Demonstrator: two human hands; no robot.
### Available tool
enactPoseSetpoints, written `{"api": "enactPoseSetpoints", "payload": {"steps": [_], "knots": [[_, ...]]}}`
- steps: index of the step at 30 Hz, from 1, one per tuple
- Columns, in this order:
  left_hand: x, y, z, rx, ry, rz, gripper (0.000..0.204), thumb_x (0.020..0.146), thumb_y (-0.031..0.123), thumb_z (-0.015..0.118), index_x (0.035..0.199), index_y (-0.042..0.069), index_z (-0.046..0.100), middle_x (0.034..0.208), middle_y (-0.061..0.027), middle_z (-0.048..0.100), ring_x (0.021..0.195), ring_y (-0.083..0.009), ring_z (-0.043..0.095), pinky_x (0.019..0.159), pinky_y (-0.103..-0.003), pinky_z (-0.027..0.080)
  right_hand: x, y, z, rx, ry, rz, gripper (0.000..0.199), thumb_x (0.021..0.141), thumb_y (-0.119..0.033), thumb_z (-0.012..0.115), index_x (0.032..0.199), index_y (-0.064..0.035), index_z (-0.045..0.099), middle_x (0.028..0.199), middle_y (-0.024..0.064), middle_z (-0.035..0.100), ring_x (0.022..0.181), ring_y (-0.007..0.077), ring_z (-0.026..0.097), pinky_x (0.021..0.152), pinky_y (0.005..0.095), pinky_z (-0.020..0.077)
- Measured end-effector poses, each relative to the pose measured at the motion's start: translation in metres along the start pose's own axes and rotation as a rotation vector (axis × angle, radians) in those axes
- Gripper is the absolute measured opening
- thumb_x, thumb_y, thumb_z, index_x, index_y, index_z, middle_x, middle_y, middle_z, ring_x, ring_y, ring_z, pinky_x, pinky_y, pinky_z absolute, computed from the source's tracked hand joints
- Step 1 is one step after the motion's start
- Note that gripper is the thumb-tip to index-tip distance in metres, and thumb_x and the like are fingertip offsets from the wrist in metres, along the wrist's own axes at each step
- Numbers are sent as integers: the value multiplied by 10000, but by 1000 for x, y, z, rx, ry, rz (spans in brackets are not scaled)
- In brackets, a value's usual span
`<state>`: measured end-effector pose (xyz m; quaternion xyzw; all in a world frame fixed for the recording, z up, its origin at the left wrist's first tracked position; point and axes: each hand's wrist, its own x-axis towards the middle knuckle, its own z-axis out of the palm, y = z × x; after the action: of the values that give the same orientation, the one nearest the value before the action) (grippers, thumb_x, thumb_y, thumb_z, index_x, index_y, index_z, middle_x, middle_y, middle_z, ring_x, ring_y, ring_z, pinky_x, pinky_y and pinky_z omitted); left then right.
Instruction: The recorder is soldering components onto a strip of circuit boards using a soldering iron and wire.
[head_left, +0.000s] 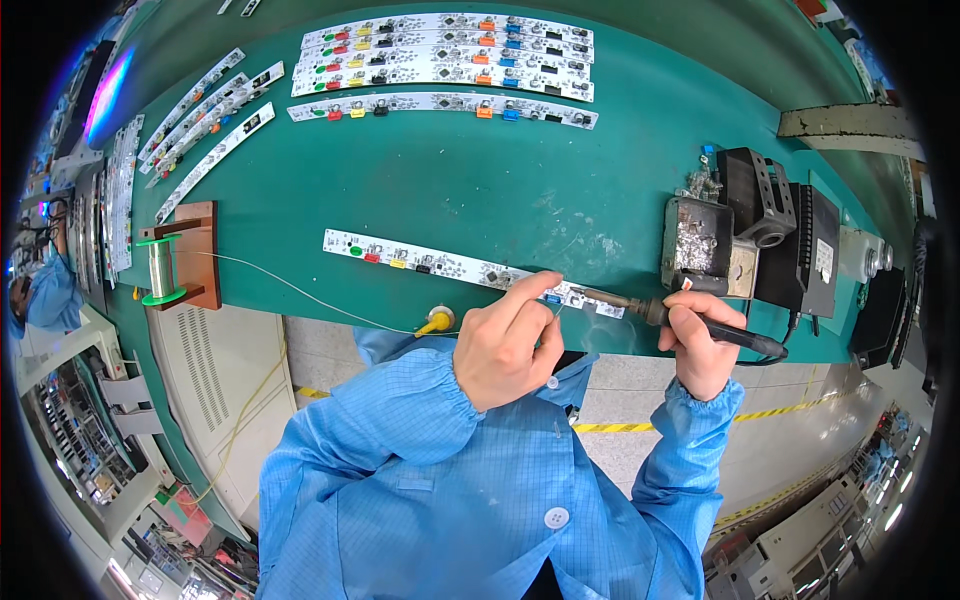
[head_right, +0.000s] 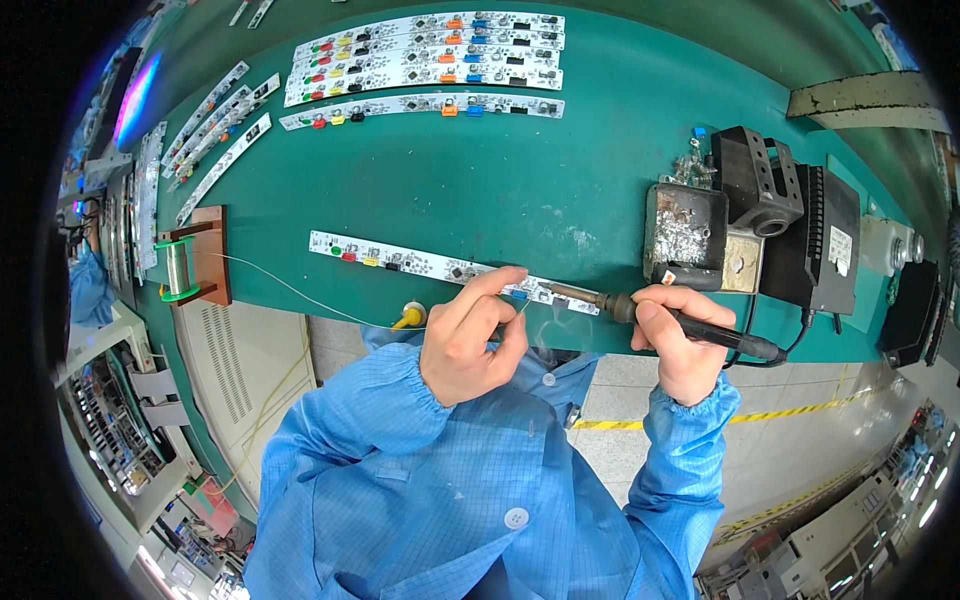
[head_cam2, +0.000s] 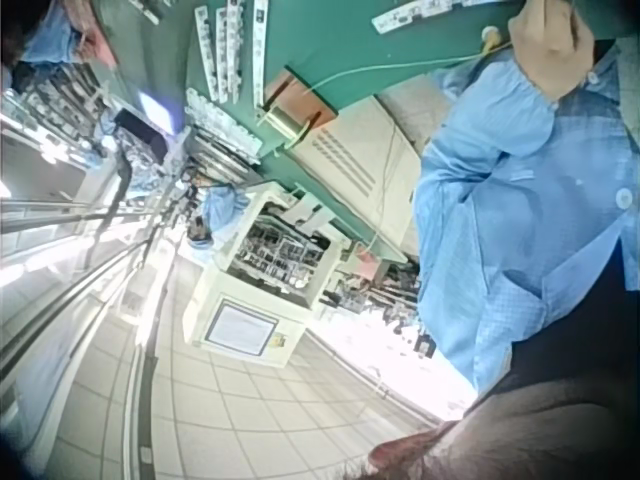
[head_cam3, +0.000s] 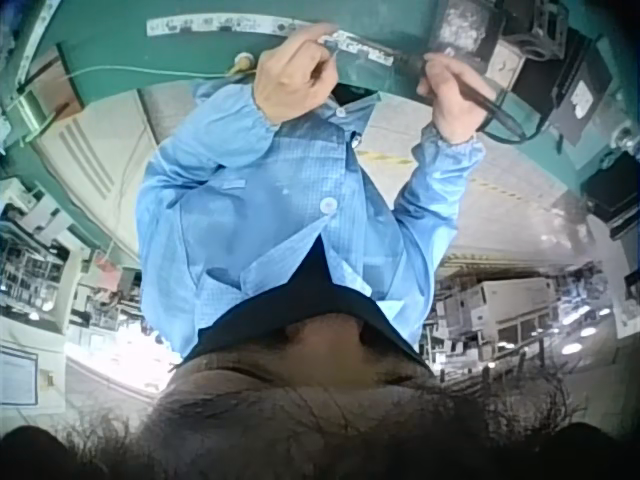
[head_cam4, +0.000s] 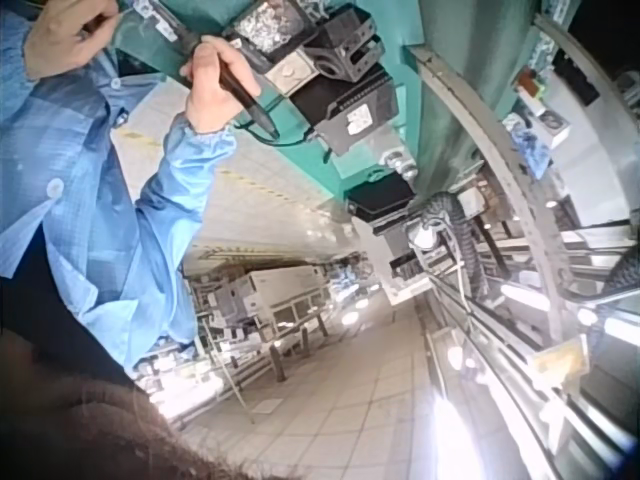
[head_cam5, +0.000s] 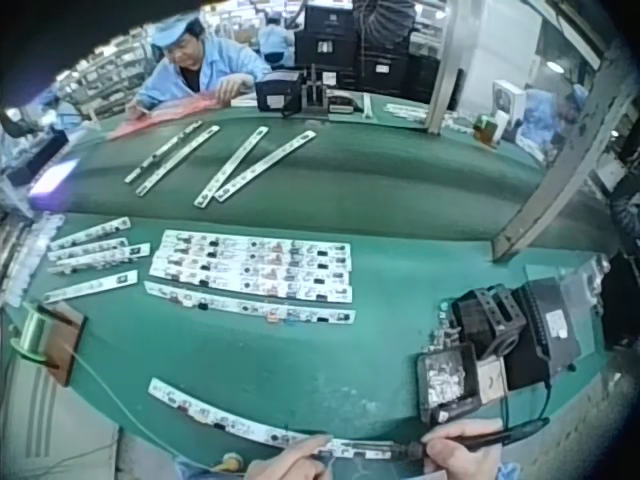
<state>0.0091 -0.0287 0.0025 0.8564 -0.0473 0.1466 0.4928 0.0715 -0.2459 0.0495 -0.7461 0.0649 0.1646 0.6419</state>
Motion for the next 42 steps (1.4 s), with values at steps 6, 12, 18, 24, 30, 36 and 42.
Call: {"api": "enactPoseSetpoints", "payload": {"steps": [6,12,18,24,30,36,42], "knots": [[0,-2,3,0,25,19,172,693,-48,677,668,18,521,1068,-153,654,494,-214,597,428,-317,475,-1,1,2,1,19,-36,115,822,-25,605,890,36,674,646,68,608,492,118,543,437,223,386],[-1,-2,2,-7,19,12,170,685,-48,676,672,20,521,1063,-157,657,489,-212,596,426,-316,477,-3,-1,4,-7,45,-33,120,810,-19,611,892,42,674,659,78,613,497,125,548,452,222,404],[-1,-1,2,-11,22,7,172,680,-47,675,668,21,518,1068,-158,656,489,-209,598,427,-314,476,-17,12,-1,-23,187,-131,136,842,-68,584,885,39,657,661,93,607,494,121,514,465,229,393],[-2,-3,0,-13,26,26,170,684,-44,673,672,22,518,1079,-164,650,508,-216,602,434,-318,480,-35,67,15,-171,569,-855,316,972,-212,450,1135,32,568,1008,222,625,844,278,599,800,388,486],[-3,-3,-1,-37,1,12,159,693,-38,670,684,21,522,1095,-164,643,531,-220,609,449,-321,487,-44,84,18,-470,465,-717,425,976,-212,457,1271,92,487,1145,256,593,1103,328,577,985,445,420],[-4,-3,-2,-68,29,4,151,705,-34,667,695,16,524,1113,-167,635,526,-224,603,448,-332,482,-45,79,20,-478,529,-674,372,938,-120,525,1250,82,505,1122,234,602,1031,309,599,947,437,446],[-2,-5,-2,-89,42,35,142,710,-32,667,709,11,532,1099,-158,628,549,-233,610,470,-331,486,-40,55,32,-426,354,-703,334,914,-50,519,1234,44,526,1108,224,625,1032,302,612,935,422,462]]}}
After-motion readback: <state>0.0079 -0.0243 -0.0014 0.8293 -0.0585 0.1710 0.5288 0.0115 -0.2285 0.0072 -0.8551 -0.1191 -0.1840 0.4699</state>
